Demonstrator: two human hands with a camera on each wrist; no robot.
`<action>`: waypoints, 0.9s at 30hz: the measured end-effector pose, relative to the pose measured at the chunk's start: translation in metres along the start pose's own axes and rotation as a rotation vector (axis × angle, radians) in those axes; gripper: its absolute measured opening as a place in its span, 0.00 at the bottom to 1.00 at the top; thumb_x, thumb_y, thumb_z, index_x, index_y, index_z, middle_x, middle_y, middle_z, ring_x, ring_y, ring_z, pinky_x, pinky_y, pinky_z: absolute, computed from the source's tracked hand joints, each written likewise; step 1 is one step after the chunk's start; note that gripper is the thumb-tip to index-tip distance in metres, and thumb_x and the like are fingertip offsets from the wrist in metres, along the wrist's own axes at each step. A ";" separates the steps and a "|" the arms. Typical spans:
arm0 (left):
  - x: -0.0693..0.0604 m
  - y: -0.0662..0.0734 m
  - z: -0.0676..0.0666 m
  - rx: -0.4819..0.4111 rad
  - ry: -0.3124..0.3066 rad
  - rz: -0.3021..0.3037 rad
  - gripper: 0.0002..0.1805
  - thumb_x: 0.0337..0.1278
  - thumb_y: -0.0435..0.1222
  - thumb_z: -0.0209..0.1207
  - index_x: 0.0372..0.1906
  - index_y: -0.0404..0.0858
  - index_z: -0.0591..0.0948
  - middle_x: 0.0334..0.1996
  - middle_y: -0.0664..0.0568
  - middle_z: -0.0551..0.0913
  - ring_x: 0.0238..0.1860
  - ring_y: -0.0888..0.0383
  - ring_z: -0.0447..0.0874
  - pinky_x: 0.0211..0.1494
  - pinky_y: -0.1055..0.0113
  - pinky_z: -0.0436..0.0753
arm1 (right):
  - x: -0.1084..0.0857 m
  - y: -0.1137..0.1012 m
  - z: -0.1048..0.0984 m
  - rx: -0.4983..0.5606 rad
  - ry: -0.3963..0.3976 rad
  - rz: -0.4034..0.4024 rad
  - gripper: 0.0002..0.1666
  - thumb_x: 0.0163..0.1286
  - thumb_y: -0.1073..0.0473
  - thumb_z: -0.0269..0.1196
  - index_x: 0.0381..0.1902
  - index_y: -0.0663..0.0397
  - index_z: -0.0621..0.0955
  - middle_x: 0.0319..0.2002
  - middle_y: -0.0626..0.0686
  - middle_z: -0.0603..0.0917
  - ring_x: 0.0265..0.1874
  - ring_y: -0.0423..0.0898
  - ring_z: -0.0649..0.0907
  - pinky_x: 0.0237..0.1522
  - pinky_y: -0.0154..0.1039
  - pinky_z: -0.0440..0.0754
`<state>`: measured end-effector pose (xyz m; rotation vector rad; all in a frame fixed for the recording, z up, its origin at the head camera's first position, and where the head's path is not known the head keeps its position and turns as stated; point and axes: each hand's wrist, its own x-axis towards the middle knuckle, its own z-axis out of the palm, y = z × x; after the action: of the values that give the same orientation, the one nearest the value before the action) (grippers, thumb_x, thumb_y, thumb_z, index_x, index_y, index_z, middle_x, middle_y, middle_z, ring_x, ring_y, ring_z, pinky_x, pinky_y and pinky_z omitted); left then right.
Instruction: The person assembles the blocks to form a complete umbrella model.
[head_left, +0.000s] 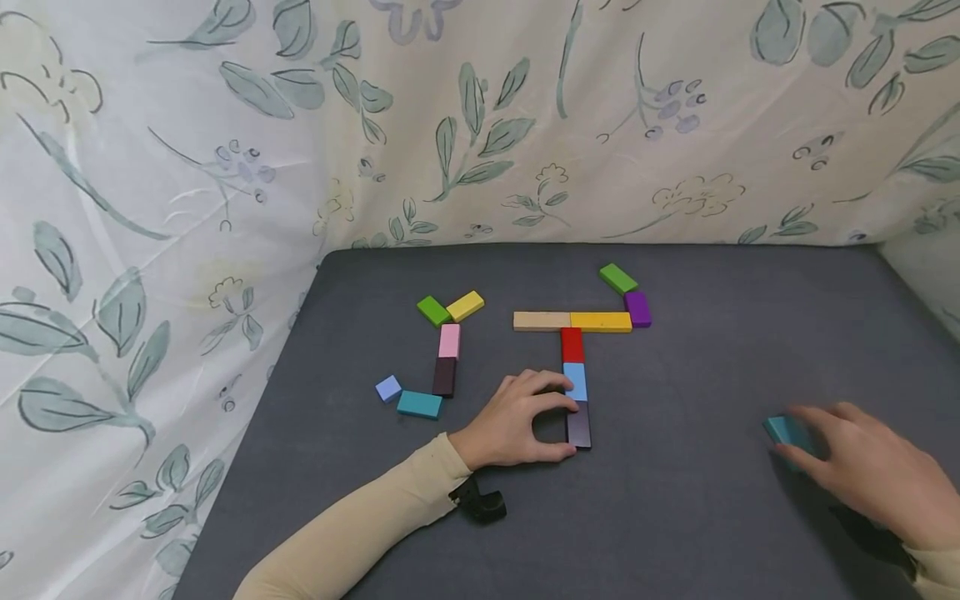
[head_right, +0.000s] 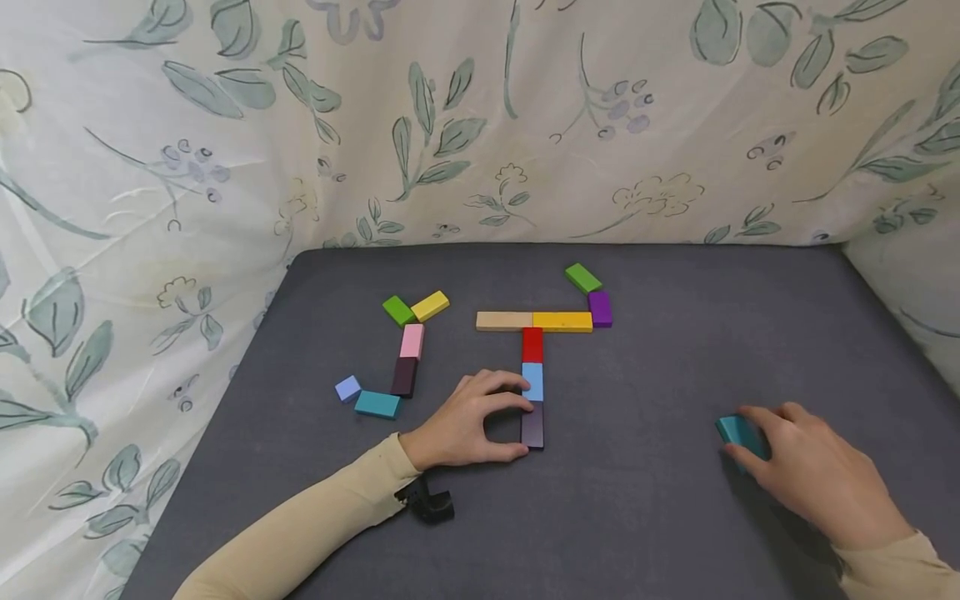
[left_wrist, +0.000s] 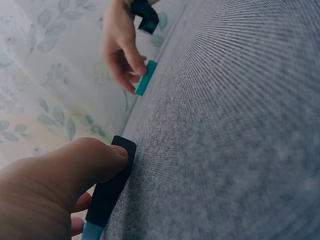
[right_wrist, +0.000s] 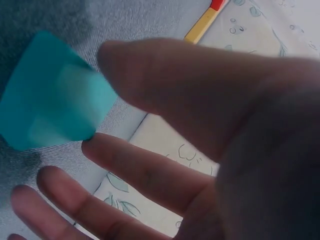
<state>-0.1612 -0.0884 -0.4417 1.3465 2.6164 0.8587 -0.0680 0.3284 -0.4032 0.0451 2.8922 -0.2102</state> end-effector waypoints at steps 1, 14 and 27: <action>0.000 0.000 0.000 -0.001 -0.001 0.000 0.24 0.55 0.51 0.74 0.57 0.51 0.86 0.66 0.57 0.76 0.64 0.59 0.72 0.62 0.57 0.73 | -0.001 0.000 0.000 0.001 -0.003 0.002 0.40 0.62 0.48 0.75 0.60 0.75 0.77 0.41 0.74 0.78 0.34 0.63 0.81 0.30 0.57 0.79; 0.001 0.000 -0.002 -0.003 0.007 0.010 0.24 0.55 0.51 0.75 0.57 0.51 0.86 0.66 0.57 0.76 0.64 0.59 0.72 0.61 0.58 0.73 | -0.003 -0.004 0.003 0.041 -0.007 -0.051 0.37 0.62 0.59 0.75 0.63 0.73 0.75 0.28 0.52 0.76 0.25 0.46 0.72 0.25 0.44 0.71; 0.000 0.001 -0.004 0.005 0.013 0.020 0.24 0.55 0.51 0.74 0.57 0.50 0.86 0.66 0.56 0.76 0.63 0.59 0.73 0.60 0.59 0.73 | 0.024 -0.014 -0.018 0.024 0.055 -0.158 0.37 0.60 0.60 0.76 0.63 0.73 0.76 0.42 0.69 0.85 0.40 0.68 0.85 0.36 0.61 0.81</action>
<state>-0.1615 -0.0891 -0.4378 1.3747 2.6215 0.8665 -0.0964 0.3174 -0.3901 -0.1763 2.9492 -0.2759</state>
